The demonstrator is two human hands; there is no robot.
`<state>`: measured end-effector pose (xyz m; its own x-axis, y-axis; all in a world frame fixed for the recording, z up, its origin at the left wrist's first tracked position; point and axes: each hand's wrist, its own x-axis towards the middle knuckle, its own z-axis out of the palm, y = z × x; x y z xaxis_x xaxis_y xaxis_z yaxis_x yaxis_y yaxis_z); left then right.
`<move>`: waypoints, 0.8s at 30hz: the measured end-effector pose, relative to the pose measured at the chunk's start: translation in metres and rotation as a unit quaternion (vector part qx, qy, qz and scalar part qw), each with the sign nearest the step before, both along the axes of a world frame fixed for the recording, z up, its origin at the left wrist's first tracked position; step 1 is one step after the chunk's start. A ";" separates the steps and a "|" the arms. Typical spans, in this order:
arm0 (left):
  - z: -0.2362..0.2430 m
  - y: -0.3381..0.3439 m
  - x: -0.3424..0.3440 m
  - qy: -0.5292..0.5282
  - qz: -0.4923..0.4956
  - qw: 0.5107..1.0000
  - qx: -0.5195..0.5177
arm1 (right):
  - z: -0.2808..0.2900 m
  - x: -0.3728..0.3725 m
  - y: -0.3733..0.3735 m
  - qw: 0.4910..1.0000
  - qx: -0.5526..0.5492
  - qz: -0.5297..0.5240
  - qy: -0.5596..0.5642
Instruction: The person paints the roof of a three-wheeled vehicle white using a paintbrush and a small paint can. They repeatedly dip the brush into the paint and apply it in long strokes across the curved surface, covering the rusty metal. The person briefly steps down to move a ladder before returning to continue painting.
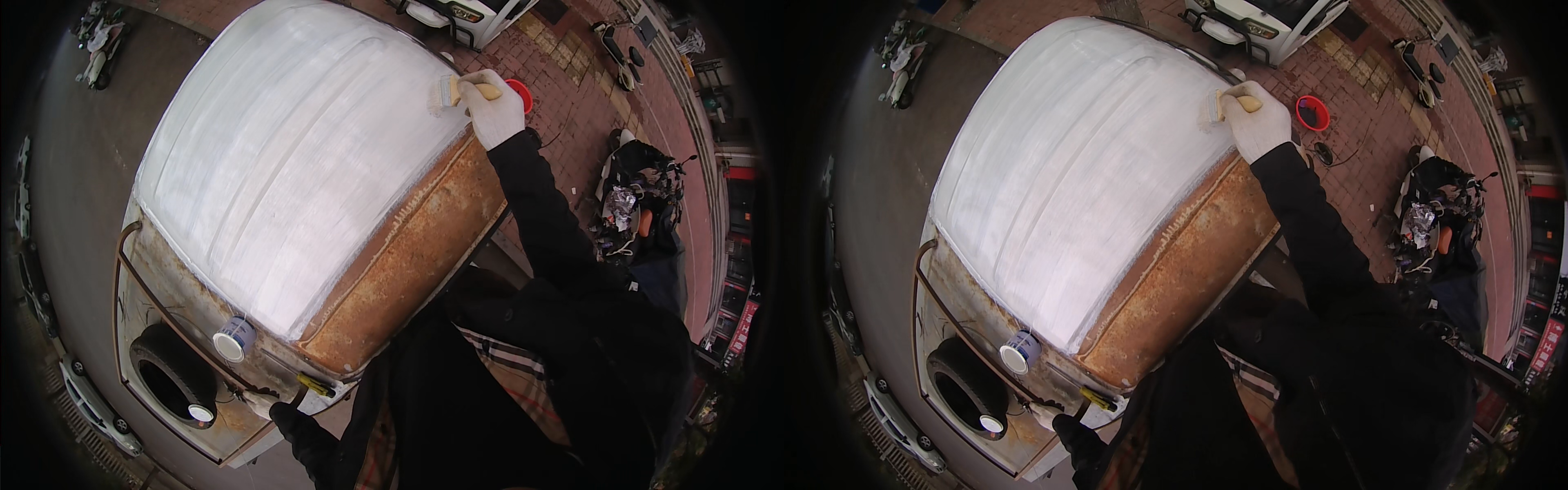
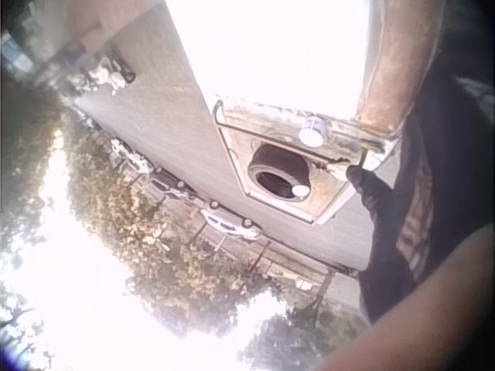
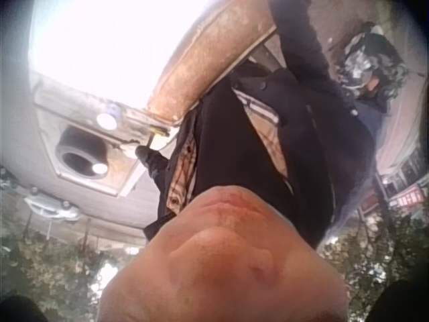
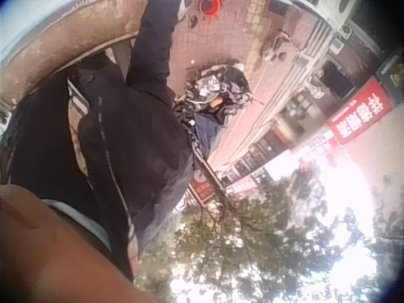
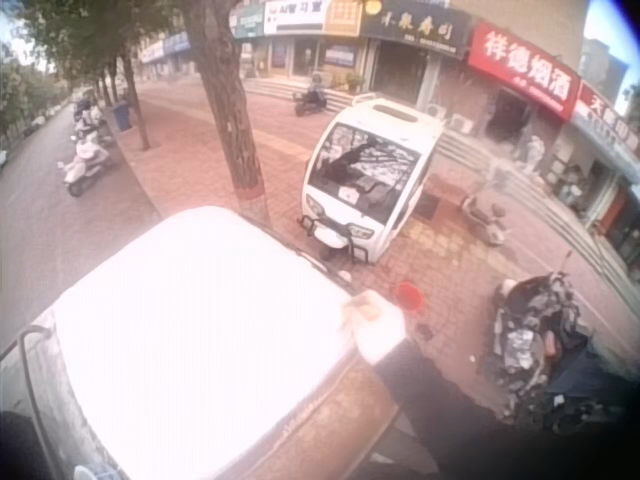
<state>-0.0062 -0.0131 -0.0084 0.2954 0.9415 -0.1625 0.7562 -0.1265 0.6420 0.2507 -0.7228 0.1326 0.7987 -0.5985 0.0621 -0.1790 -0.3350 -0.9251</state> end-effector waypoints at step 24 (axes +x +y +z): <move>-0.005 0.018 -0.012 -0.022 -0.017 0.998 -0.060 | -0.009 -0.006 -0.010 0.995 0.069 -0.044 -0.052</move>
